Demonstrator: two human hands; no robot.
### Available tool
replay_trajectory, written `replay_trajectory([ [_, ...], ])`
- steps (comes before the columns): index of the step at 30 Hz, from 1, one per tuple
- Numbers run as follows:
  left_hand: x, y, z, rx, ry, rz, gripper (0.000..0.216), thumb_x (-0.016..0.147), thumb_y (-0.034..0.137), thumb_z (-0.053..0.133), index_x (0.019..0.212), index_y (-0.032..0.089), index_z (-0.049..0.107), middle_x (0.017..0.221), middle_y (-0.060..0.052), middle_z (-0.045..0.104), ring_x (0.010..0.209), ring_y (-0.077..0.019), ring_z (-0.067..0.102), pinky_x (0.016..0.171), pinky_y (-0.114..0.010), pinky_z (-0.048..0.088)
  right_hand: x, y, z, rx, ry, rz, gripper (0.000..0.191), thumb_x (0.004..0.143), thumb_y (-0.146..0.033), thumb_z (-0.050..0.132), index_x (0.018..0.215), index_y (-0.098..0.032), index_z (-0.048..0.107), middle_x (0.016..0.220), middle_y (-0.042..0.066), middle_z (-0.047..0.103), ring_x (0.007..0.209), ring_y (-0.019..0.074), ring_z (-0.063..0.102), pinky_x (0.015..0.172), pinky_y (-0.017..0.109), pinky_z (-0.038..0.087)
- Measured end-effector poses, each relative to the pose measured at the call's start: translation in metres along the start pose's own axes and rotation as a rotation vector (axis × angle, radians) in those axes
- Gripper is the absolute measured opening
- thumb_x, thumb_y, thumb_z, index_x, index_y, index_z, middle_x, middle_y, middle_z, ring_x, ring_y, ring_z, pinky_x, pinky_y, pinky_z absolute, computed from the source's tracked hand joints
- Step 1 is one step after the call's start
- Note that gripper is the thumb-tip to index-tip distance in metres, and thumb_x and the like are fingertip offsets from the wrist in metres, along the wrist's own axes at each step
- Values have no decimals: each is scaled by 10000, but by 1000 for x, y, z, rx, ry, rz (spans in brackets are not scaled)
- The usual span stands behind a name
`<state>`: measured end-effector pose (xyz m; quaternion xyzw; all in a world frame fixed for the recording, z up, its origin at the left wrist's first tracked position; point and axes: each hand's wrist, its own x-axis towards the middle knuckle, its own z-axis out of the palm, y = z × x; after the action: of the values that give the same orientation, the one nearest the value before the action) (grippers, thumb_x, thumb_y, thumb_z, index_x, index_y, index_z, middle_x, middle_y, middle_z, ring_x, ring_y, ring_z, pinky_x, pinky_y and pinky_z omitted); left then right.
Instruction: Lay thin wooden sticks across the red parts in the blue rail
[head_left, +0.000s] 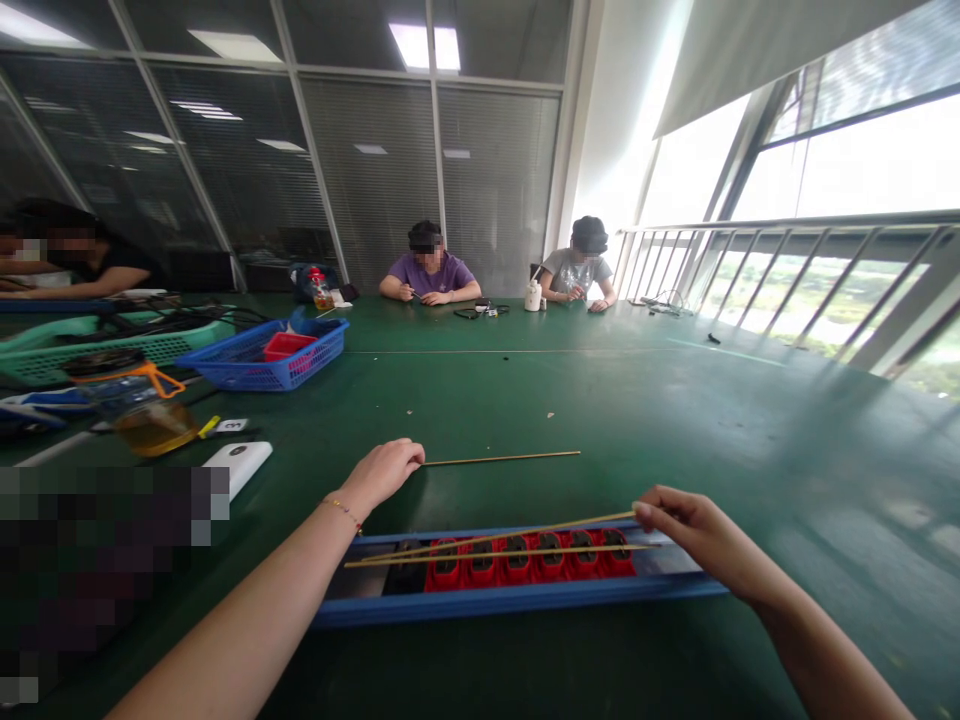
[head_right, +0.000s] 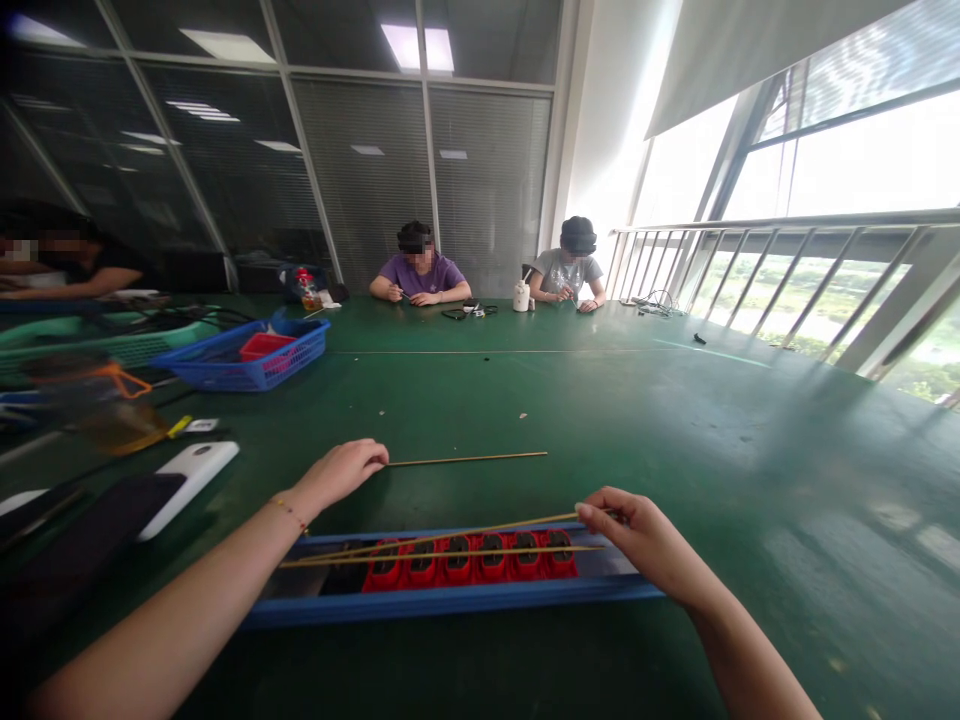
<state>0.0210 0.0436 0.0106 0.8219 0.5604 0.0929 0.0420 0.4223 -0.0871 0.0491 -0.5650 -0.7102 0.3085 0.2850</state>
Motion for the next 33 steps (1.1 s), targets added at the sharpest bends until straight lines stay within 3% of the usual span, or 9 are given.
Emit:
replay_trajectory([
  [6,-1,-2,4,-21,21,1,179,821,244,436,830,254,615,875,-10,598,789,-149,566,692,-252,392,-3,11,-20,33,249,32,388,855,-498,363,654,-201,512,663,-5,494,652,146,447,635,242,373],
  [14,0,-5,7,-38,28,-1,178,815,219,437,824,242,613,870,-15,598,792,-152,569,696,-254,398,-4,55,-47,-107,370,110,391,812,-542,400,645,-206,509,673,20,543,694,185,497,618,274,385],
  [20,1,-6,7,-69,33,8,175,809,208,444,815,238,616,858,-17,595,787,-152,567,691,-252,398,16,57,-40,-153,272,160,437,760,-593,451,791,-183,601,557,-8,515,522,144,444,484,260,358],
  [25,0,-4,7,-82,46,-2,178,811,219,439,800,222,616,849,-22,597,784,-153,563,689,-254,398,45,54,-33,-112,143,75,417,725,-545,530,862,-166,635,730,30,638,643,166,537,582,271,419],
  [33,-1,-2,5,-94,34,24,249,806,405,457,841,217,616,827,-31,587,745,-159,555,640,-252,402,89,52,-7,-199,18,14,272,731,-324,523,918,-157,629,755,36,662,688,174,594,660,295,451],
])
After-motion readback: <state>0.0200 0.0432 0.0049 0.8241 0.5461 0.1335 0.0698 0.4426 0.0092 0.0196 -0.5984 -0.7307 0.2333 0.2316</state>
